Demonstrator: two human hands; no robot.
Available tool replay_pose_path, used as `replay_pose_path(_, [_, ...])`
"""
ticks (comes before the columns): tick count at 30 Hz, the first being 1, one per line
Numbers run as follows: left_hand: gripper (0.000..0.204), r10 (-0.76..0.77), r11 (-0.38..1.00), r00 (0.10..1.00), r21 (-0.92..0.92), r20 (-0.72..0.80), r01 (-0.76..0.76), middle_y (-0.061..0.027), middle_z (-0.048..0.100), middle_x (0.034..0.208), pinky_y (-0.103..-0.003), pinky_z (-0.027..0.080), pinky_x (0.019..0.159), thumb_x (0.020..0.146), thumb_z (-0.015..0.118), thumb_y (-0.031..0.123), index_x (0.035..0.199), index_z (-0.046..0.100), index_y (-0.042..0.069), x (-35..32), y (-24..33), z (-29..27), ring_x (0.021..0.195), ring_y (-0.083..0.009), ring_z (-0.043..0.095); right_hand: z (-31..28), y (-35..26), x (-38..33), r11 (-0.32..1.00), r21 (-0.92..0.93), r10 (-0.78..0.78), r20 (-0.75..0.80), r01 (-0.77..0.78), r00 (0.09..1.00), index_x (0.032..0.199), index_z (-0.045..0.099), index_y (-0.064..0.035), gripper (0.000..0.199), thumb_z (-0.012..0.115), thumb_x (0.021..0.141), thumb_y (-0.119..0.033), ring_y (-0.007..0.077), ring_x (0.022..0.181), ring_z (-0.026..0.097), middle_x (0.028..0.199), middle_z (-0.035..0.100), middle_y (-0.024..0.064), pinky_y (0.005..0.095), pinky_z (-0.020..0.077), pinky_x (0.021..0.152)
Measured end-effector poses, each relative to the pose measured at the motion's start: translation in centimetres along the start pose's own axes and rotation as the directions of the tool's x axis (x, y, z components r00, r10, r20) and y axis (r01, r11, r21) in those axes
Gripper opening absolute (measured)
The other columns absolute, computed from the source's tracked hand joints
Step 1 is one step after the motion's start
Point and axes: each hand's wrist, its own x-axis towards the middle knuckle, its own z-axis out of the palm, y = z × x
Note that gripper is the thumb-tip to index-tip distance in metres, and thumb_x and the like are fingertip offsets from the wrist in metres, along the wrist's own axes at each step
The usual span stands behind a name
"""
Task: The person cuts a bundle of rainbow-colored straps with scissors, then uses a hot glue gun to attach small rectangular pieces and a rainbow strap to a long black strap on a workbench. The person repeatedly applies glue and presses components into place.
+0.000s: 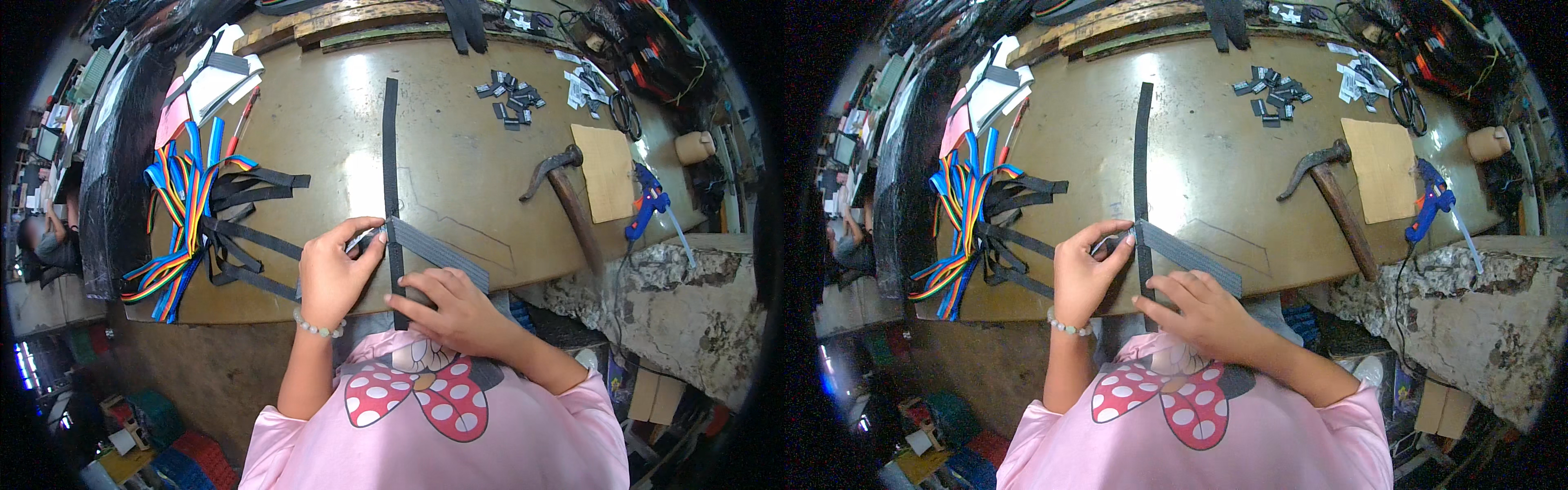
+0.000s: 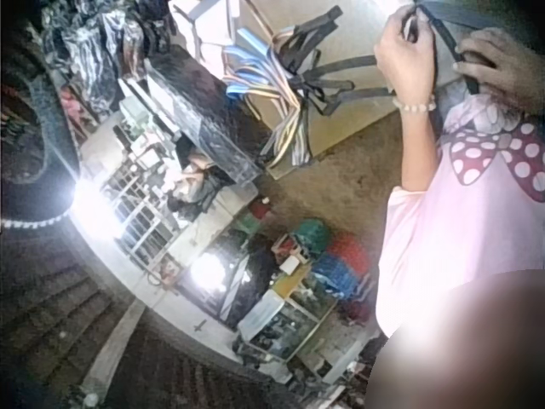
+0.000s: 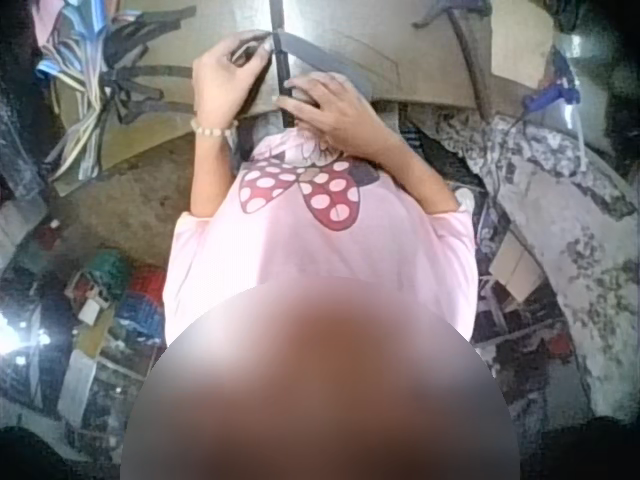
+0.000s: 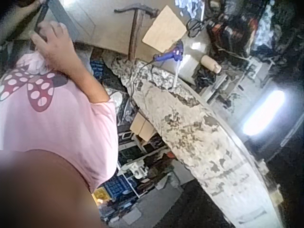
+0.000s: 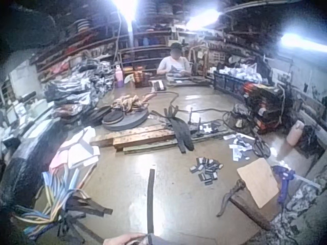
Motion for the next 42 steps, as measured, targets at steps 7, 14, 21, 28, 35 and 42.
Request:
replay_pose_path(7, [0.021,0.109,0.994,0.992,-0.006,-0.058,-0.11,-0.0126,0.071,0.08,-0.032,0.049,0.056,0.082,0.075,0.023,0.1,0.075,0.013,0.0,-0.7,0.3,0.056,-0.0215,0.063,-0.5,0.7,2.3,1.0,0.023,-0.002,-0.031,0.003,1.0,0.116,0.061,-0.0053,0.04,0.065,0.077,-0.007,0.0303,0.097,0.058,0.109,0.057,0.0126,0.0395,0.0515,0.077])
replay_pose_path(14, [0.019,0.179,0.983,0.98,0.049,-0.083,-0.176,-0.0126,0.069,0.076,-0.036,0.051,0.058,0.083,0.074,0.025,0.099,0.075,0.015,-0.1,-1.0,0.3,0.06,-0.0268,0.066,-3.0,4.9,8.3,0.824,0.488,0.309,0.038,-0.287,0.95,0.1,0.067,0.002,0.017,0.062,0.085,0.008,0.0207,0.071,0.07,0.094,0.06,0.0116,0.0307,0.0568,0.062])
replay_pose_path(21, [0.02,0.171,0.981,0.984,0.098,-0.059,-0.165,-0.0139,0.07,0.076,-0.039,0.053,0.06,0.084,0.073,0.028,0.098,0.075,0.015,0.0,-1.0,0.1,0.066,-0.0303,0.068,-2.3,5.9,9.0,0.792,0.502,0.36,0.075,-0.347,0.93,0.1,0.068,0.0028,0.014,0.061,0.089,0.008,0.0141,0.062,0.067,0.092,0.059,0.0096,0.0254,0.0557,0.054])
replay_pose_path(28, [0.024,0.191,0.964,0.978,0.204,-0.083,-0.171,-0.0117,0.071,0.076,-0.04,0.052,0.058,0.083,0.073,0.033,0.1,0.073,0.016,-0.4,-0.1,0.4,0.067,-0.0308,0.069,-2.2,5.7,9.2,0.811,0.456,0.379,0.068,-0.366,0.923,0.1,0.069,0.0017,0.015,0.063,0.087,0.007,0.013,0.062,0.066,0.092,0.058,0.0095,0.0255,0.0545,0.053])
replay_pose_path(35, [0.028,0.302,0.91,0.951,0.317,-0.068,-0.266,-0.011,0.07,0.077,-0.038,0.05,0.058,0.086,0.072,0.032,0.112,0.07,0.02,-0.9,0.2,1.0,0.069,-0.0295,0.068,-2.7,4.7,9.4,0.922,-0.105,0.355,-0.161,-0.373,0.921,0.098,0.059,0.0026,0.011,0.063,0.09,-0.003,0.0248,0.062,0.066,0.092,0.058,0.0143,0.0347,0.0531,0.054])
replay_pose_path(42, [0.026,0.259,0.957,0.963,0.153,-0.07,-0.246,-0.0114,0.072,0.088,-0.038,0.053,0.064,0.085,0.071,0.022,0.111,0.071,0.017,-0.9,-0.5,0.3,0.076,-0.0303,0.069,-0.2,2.1,4.0,0.987,-0.155,0.02,-0.188,-0.05,0.982,0.117,0.06,0.0023,0.033,0.062,0.084,0.0,0.0344,0.103,0.057,0.115,0.06,0.0169,0.0418,0.0484,0.089])
